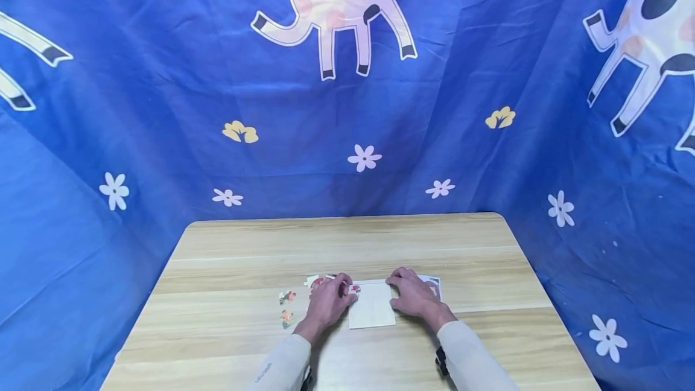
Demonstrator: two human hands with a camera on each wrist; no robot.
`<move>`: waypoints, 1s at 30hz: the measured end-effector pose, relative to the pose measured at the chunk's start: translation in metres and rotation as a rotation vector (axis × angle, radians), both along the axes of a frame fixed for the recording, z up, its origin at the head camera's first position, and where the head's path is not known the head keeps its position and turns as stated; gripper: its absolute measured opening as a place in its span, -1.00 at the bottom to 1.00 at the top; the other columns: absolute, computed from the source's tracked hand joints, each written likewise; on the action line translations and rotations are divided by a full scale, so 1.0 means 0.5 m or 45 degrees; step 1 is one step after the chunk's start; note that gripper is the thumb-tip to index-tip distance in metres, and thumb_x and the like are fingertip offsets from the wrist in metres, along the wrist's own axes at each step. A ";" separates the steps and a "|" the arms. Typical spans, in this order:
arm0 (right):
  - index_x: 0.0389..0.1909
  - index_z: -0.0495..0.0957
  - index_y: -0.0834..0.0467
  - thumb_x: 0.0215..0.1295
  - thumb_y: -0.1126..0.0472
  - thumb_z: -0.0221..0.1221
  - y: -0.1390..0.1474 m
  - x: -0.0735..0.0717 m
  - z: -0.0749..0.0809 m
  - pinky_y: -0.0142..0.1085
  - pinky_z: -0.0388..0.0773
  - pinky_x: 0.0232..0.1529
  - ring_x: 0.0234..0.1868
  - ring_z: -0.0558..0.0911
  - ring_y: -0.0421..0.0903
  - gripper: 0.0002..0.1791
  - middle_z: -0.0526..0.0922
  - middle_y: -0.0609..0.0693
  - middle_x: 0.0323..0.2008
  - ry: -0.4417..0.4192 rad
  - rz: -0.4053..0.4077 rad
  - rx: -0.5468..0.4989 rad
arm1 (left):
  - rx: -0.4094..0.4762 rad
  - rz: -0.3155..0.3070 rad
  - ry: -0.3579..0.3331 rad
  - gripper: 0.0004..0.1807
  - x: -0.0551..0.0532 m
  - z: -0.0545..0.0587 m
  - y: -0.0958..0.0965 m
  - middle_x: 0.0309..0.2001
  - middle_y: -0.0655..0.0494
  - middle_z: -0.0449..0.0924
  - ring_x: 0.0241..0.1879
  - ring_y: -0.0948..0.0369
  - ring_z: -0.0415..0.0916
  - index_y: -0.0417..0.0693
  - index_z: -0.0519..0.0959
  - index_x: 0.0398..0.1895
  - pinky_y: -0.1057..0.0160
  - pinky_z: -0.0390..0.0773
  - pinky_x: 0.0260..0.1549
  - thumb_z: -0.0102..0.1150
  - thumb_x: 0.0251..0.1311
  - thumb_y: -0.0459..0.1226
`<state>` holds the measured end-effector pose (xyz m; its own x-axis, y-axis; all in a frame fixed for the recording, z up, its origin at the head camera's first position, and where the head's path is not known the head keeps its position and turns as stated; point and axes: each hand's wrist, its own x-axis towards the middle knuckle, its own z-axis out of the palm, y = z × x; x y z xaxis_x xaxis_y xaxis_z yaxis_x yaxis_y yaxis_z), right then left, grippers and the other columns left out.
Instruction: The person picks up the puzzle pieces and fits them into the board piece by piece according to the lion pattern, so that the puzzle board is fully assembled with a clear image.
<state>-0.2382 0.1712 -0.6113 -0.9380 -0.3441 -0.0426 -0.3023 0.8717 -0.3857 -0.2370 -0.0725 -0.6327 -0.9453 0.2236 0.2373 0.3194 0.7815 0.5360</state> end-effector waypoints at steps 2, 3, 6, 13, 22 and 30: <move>0.10 0.59 0.04 -0.01 0.11 0.31 0.000 0.000 -0.001 -0.07 0.47 0.08 0.16 0.45 -0.03 -0.46 0.50 -0.05 0.08 0.007 0.005 0.008 | -0.010 0.001 0.008 -0.71 0.000 -0.002 0.001 -0.51 0.39 0.58 -0.38 0.28 0.52 0.17 0.59 -0.24 0.12 0.36 -0.15 0.42 -0.05 -0.08; 0.10 0.59 0.04 -0.01 0.10 0.31 0.001 0.000 -0.001 -0.07 0.47 0.07 0.15 0.45 -0.03 -0.46 0.51 -0.04 0.08 0.010 0.009 0.008 | -0.017 0.003 0.013 -0.71 0.000 -0.003 0.002 -0.51 0.39 0.58 -0.38 0.28 0.52 0.18 0.60 -0.23 0.12 0.36 -0.17 0.43 -0.05 -0.07; 0.10 0.59 0.03 -0.01 0.09 0.31 0.002 -0.002 -0.003 -0.08 0.47 0.08 0.16 0.45 -0.03 -0.45 0.51 -0.05 0.08 0.016 0.015 0.019 | -0.042 0.009 0.029 -0.70 0.000 -0.004 0.003 -0.51 0.38 0.56 -0.39 0.30 0.49 0.19 0.61 -0.23 0.14 0.34 -0.18 0.43 -0.05 -0.05; 0.10 0.59 0.02 -0.01 0.10 0.32 0.003 -0.002 -0.009 -0.09 0.47 0.07 0.15 0.45 -0.04 -0.46 0.50 -0.06 0.08 0.011 0.013 0.020 | -0.073 0.040 0.010 -0.66 -0.001 -0.007 0.008 -0.49 0.37 0.54 -0.39 0.33 0.44 0.16 0.64 -0.19 0.11 0.29 -0.13 0.42 -0.05 0.00; 0.11 0.59 0.02 -0.02 0.10 0.32 0.005 0.004 -0.010 -0.09 0.47 0.07 0.15 0.45 -0.04 -0.45 0.50 -0.06 0.08 0.001 0.013 0.008 | -0.135 0.073 0.017 -0.64 0.006 -0.016 0.011 -0.36 0.24 0.57 -0.25 0.19 0.50 0.16 0.63 -0.18 -0.01 0.31 -0.05 0.37 -0.02 0.07; 0.12 0.58 0.01 0.00 0.09 0.31 0.012 0.004 -0.008 -0.08 0.47 0.07 0.17 0.44 -0.04 -0.45 0.49 -0.07 0.10 -0.005 0.012 0.015 | -0.144 0.069 0.060 -0.63 0.013 -0.012 0.015 -0.21 0.19 0.61 -0.18 0.13 0.48 0.14 0.62 -0.20 -0.04 0.34 0.00 0.36 -0.02 0.09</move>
